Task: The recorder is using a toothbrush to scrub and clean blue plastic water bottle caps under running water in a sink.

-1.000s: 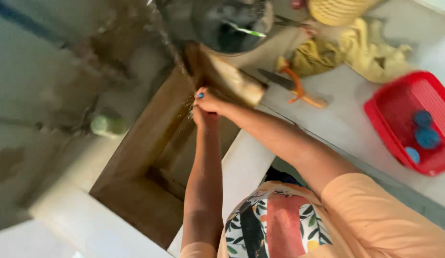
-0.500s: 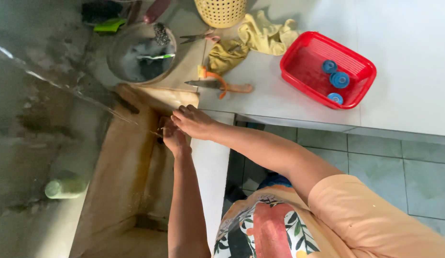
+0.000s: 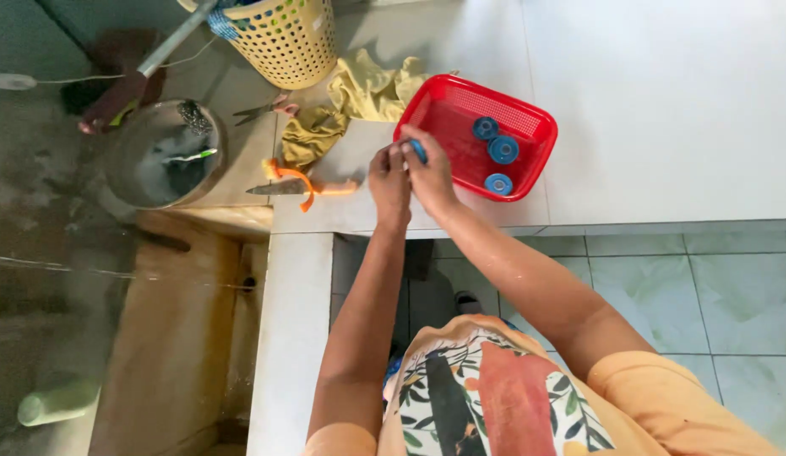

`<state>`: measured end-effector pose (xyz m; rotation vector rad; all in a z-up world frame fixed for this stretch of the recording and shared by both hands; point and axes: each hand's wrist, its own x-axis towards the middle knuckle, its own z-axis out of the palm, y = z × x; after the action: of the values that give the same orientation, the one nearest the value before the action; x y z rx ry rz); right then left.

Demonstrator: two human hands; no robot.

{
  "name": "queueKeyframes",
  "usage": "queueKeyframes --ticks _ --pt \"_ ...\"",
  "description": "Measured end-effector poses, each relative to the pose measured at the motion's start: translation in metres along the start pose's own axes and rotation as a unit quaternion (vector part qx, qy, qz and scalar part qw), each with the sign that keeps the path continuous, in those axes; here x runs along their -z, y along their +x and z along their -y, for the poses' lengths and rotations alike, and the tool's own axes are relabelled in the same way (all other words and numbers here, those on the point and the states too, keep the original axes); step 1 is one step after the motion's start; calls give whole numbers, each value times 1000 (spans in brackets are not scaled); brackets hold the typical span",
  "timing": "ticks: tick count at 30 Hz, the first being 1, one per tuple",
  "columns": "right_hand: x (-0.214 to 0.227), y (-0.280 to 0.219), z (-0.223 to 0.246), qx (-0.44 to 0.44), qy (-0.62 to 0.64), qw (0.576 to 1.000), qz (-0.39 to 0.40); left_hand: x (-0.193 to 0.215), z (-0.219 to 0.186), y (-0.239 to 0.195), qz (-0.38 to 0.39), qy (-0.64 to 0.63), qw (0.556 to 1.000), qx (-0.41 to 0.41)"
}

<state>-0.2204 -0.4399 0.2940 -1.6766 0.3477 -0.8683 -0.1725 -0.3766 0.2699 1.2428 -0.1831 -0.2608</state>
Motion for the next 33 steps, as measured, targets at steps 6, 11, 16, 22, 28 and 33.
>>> queueKeyframes --ticks 6,11,16,22,28,33 --pt "104 40 -7 -189 88 975 -74 -110 29 1 71 133 986 -76" --pt "155 53 -37 -178 -82 980 -18 -143 80 4 54 105 993 16" --pt "171 56 -45 48 -322 944 -46 -145 81 13 35 184 982 -24" --pt "124 62 -17 -38 -184 982 -2 -124 20 9 -22 217 973 -69" --pt "45 42 -11 -77 -43 987 136 -66 -19 -4 -171 89 976 -102" --pt "-24 8 -17 -88 10 970 227 8 -20 -17 -267 46 952 -139"
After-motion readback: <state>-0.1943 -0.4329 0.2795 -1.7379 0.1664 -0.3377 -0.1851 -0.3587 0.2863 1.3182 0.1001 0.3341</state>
